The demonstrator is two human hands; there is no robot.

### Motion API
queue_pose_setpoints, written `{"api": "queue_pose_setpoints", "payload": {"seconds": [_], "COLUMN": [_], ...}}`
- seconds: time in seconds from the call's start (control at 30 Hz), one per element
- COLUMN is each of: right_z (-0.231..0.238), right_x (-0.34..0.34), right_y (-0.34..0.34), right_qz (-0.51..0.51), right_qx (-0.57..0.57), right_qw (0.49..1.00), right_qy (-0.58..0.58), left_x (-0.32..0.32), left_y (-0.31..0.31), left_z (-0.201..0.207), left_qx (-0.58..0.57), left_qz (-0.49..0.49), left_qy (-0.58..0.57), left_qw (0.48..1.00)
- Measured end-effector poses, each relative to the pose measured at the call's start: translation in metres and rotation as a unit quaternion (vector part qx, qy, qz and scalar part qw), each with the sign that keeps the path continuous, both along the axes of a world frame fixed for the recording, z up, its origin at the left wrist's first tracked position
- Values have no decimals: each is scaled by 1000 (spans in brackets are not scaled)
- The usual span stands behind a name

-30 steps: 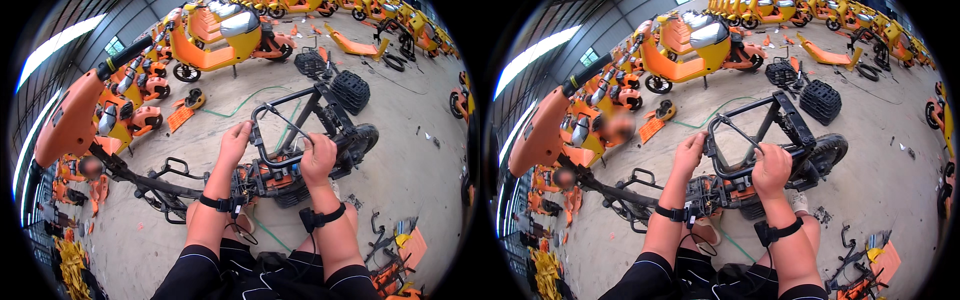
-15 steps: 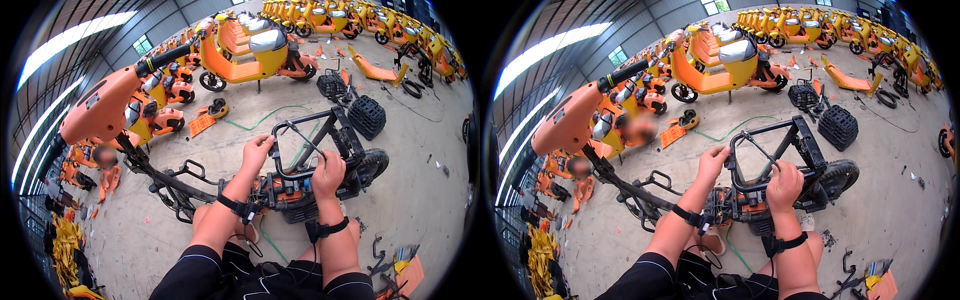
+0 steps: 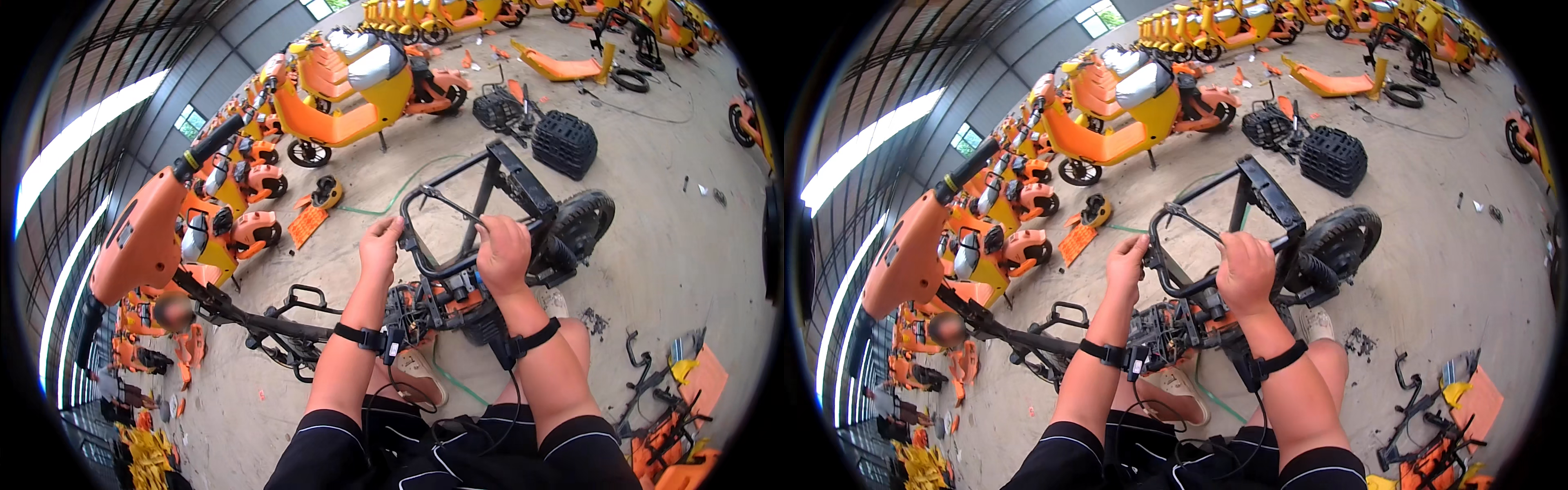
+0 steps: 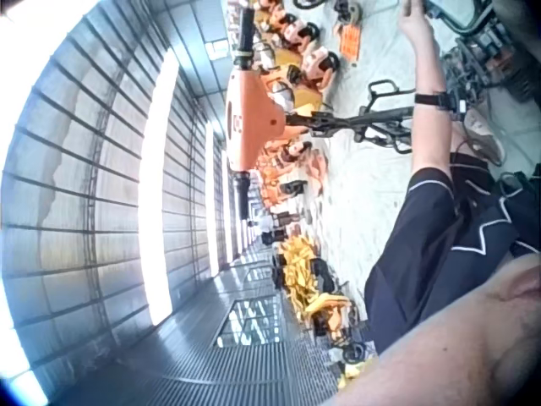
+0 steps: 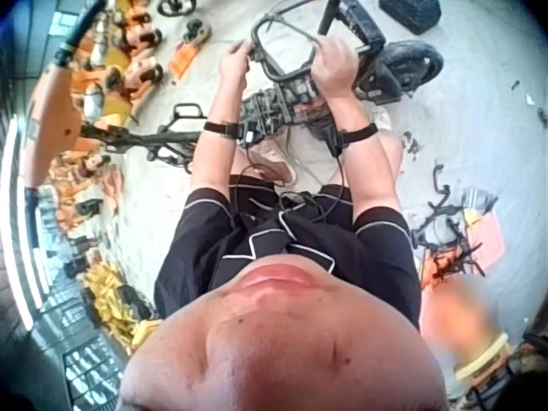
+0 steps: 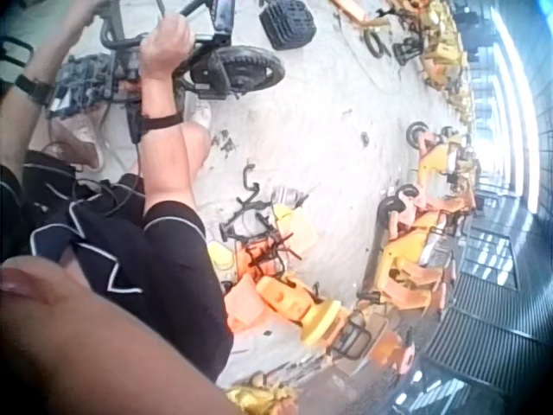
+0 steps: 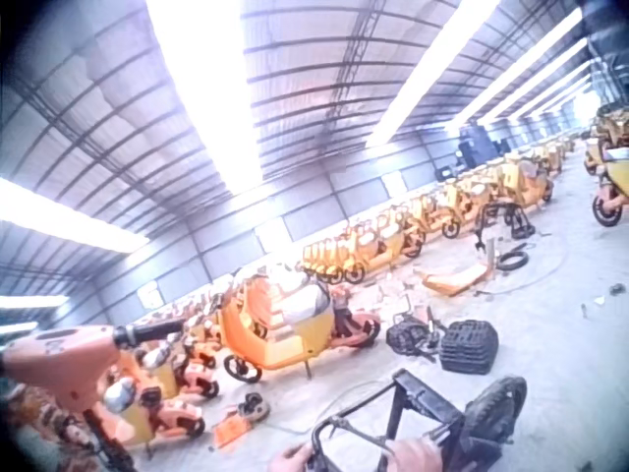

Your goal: The person sits low to the ground to work on a scooter frame, using a wrench to manipulate and tighten bolts on a black metal assembly.

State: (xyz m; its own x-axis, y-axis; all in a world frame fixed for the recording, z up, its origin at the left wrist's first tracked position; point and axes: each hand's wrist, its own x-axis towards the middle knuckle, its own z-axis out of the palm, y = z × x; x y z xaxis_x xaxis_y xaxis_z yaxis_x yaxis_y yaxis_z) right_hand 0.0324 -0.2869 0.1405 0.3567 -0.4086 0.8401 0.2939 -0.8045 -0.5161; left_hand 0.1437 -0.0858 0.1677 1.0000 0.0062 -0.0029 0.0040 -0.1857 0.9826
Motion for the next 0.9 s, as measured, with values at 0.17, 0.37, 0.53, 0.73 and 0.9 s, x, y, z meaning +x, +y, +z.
{"api": "queue_pose_setpoints", "payload": {"seconds": [0.17,0.37,0.53,0.73,0.9], "right_z": [0,-2,-1,1,-2], "right_x": [0,2,1,2,5], "right_y": [-7,-5,-1,-4,-3], "right_qz": [-1,1,2,-7,2], "right_qx": [-7,-7,-4,4,0], "right_qw": [1000,1000,1000,1000,1000], "right_qy": [-9,-6,5,-7,-10], "left_x": [11,24,16,17,16], "left_y": [13,29,24,16,24], "left_z": [7,17,-2,5,4], "left_qx": [6,4,17,21,40], "left_qz": [-131,-212,-98,-124,-162], "left_qy": [5,53,-11,-20,-28], "left_qw": [991,976,995,992,986]}}
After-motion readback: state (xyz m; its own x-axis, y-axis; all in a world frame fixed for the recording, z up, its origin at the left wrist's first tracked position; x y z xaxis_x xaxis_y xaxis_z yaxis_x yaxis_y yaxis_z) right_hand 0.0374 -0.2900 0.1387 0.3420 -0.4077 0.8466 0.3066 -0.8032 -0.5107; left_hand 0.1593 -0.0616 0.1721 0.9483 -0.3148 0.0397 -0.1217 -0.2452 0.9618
